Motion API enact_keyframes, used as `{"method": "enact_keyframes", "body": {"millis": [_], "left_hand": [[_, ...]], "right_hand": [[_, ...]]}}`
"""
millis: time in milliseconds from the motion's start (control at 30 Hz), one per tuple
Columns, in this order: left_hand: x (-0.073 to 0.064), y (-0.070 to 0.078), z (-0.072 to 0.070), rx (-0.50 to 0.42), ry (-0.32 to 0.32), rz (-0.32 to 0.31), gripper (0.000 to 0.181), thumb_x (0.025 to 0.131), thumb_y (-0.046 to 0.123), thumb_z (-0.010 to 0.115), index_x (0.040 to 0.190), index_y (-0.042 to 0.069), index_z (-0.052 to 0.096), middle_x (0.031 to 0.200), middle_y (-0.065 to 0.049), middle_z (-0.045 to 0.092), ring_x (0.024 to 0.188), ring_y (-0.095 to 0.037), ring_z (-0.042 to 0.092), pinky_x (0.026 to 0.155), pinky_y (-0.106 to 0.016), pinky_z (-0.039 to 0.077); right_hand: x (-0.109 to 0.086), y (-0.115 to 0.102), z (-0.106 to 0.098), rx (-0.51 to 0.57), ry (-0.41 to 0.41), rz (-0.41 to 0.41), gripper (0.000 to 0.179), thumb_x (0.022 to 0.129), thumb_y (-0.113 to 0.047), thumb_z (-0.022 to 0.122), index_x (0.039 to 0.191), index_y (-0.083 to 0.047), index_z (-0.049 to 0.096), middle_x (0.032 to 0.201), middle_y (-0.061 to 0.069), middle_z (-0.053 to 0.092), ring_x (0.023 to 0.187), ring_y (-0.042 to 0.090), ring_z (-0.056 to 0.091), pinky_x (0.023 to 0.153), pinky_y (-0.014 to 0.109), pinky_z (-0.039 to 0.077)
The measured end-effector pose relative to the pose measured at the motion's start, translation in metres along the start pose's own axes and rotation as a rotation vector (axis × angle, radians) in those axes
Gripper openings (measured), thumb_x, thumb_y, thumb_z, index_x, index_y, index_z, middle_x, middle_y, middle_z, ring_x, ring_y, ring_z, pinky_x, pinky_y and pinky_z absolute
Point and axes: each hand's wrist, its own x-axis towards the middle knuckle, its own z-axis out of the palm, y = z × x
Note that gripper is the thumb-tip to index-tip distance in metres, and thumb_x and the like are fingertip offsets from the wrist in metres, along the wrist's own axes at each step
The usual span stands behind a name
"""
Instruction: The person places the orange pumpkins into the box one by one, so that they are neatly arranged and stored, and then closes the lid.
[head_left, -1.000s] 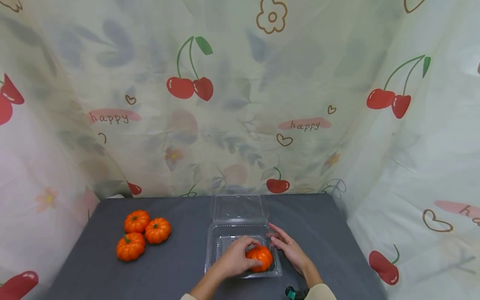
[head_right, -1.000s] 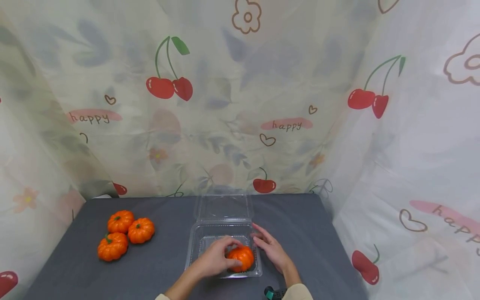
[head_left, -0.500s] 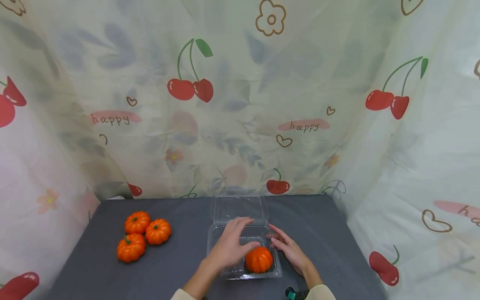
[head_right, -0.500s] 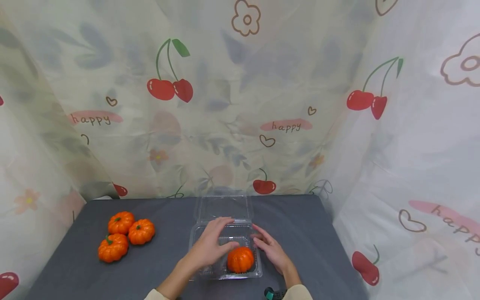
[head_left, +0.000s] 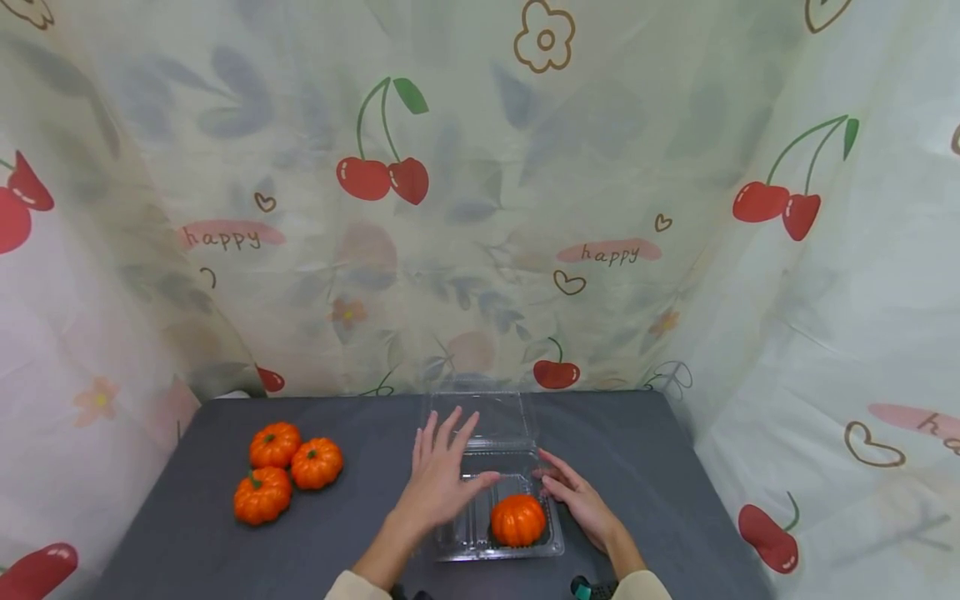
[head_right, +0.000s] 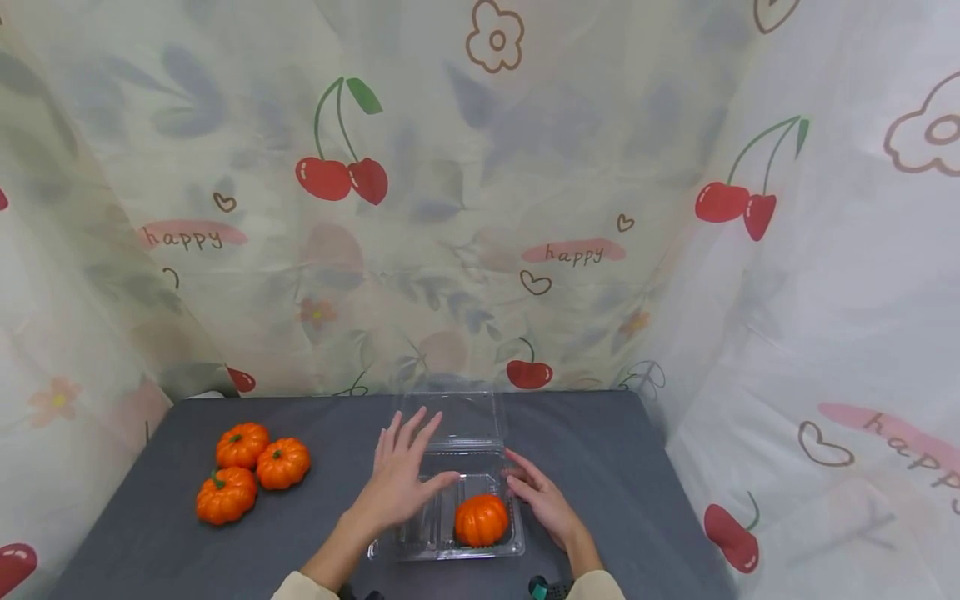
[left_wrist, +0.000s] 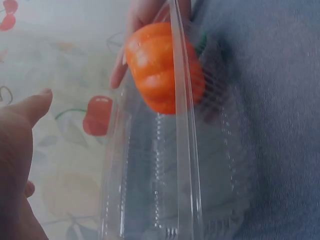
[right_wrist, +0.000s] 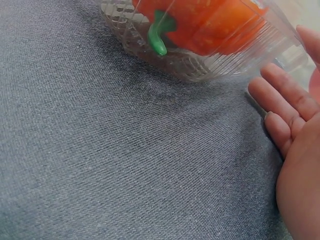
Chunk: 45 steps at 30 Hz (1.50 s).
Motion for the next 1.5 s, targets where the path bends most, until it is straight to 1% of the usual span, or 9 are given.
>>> {"method": "enact_keyframes", "body": {"millis": [133,333,500,700,900,1133,1233,1367,1500], "left_hand": [[0.002,-0.009,-0.003,0.044,0.017,-0.017,0.097,0.083,0.081,0.056,0.163,0.037,0.021,0.172,-0.003,0.016,0.159,-0.045,0.004,0.123,-0.071,0.008],[0.003,-0.021,-0.011,0.049,0.036,-0.045,0.097,0.086,0.074,0.063,0.163,0.033,0.021,0.172,-0.006,0.014,0.158,-0.046,0.003,0.123,-0.071,0.005],[0.002,-0.032,-0.015,0.072,0.058,-0.051,0.097,0.086,0.07,0.066,0.163,0.03,0.024,0.172,-0.007,0.014,0.158,-0.047,0.004,0.122,-0.072,0.005],[-0.001,-0.046,-0.018,0.103,0.051,-0.092,0.097,0.086,0.071,0.066,0.163,0.033,0.022,0.173,-0.007,0.013,0.158,-0.045,0.0,0.122,-0.072,0.004],[-0.006,-0.066,-0.023,0.111,0.075,-0.144,0.096,0.086,0.07,0.065,0.163,0.03,0.024,0.172,-0.009,0.015,0.157,-0.048,0.002,0.121,-0.073,0.003],[-0.012,-0.089,-0.036,0.144,0.096,-0.21,0.093,0.089,0.071,0.06,0.164,0.029,0.023,0.172,-0.012,0.015,0.156,-0.05,0.002,0.12,-0.075,0.001],[-0.016,-0.098,-0.041,0.139,0.104,-0.238,0.092,0.09,0.07,0.059,0.164,0.028,0.022,0.171,-0.014,0.014,0.156,-0.051,0.001,0.12,-0.075,0.001],[-0.019,-0.113,-0.045,0.127,0.118,-0.26,0.093,0.091,0.068,0.06,0.164,0.026,0.022,0.171,-0.016,0.014,0.155,-0.052,0.0,0.119,-0.076,0.002],[-0.022,-0.129,-0.046,0.135,0.129,-0.283,0.094,0.091,0.066,0.062,0.164,0.024,0.021,0.17,-0.018,0.014,0.155,-0.053,0.0,0.119,-0.076,0.002]], "right_hand": [[0.0,-0.001,0.001,-0.006,-0.005,-0.005,0.058,0.105,-0.04,0.054,0.159,-0.026,0.037,0.147,0.017,0.057,0.108,0.018,0.065,0.094,0.024,0.048],[0.001,-0.003,0.002,-0.002,0.003,0.003,0.058,0.104,-0.04,0.056,0.158,-0.029,0.037,0.147,0.015,0.057,0.109,0.02,0.063,0.097,0.029,0.046],[0.002,-0.001,0.002,0.003,0.019,0.016,0.058,0.104,-0.04,0.057,0.158,-0.029,0.038,0.146,0.015,0.058,0.107,0.019,0.063,0.096,0.03,0.046],[0.0,-0.001,0.003,0.014,0.019,0.017,0.058,0.104,-0.039,0.056,0.158,-0.027,0.038,0.146,0.015,0.058,0.107,0.018,0.064,0.095,0.028,0.046],[0.001,0.001,0.002,0.007,0.017,0.017,0.057,0.104,-0.039,0.056,0.158,-0.027,0.039,0.145,0.014,0.059,0.105,0.016,0.065,0.094,0.026,0.048],[0.001,0.003,0.0,-0.003,0.016,0.011,0.057,0.104,-0.04,0.056,0.158,-0.029,0.039,0.145,0.014,0.059,0.106,0.018,0.064,0.096,0.029,0.047],[0.001,0.003,0.0,0.0,0.017,0.016,0.057,0.104,-0.04,0.057,0.157,-0.03,0.039,0.145,0.013,0.059,0.106,0.018,0.064,0.096,0.03,0.046],[0.001,0.002,0.001,-0.003,0.018,0.008,0.058,0.105,-0.04,0.055,0.158,-0.027,0.038,0.145,0.015,0.058,0.105,0.017,0.065,0.094,0.027,0.048],[0.001,0.001,0.001,-0.001,0.018,0.01,0.057,0.105,-0.039,0.055,0.158,-0.027,0.038,0.146,0.015,0.058,0.105,0.016,0.065,0.093,0.025,0.048]]}}
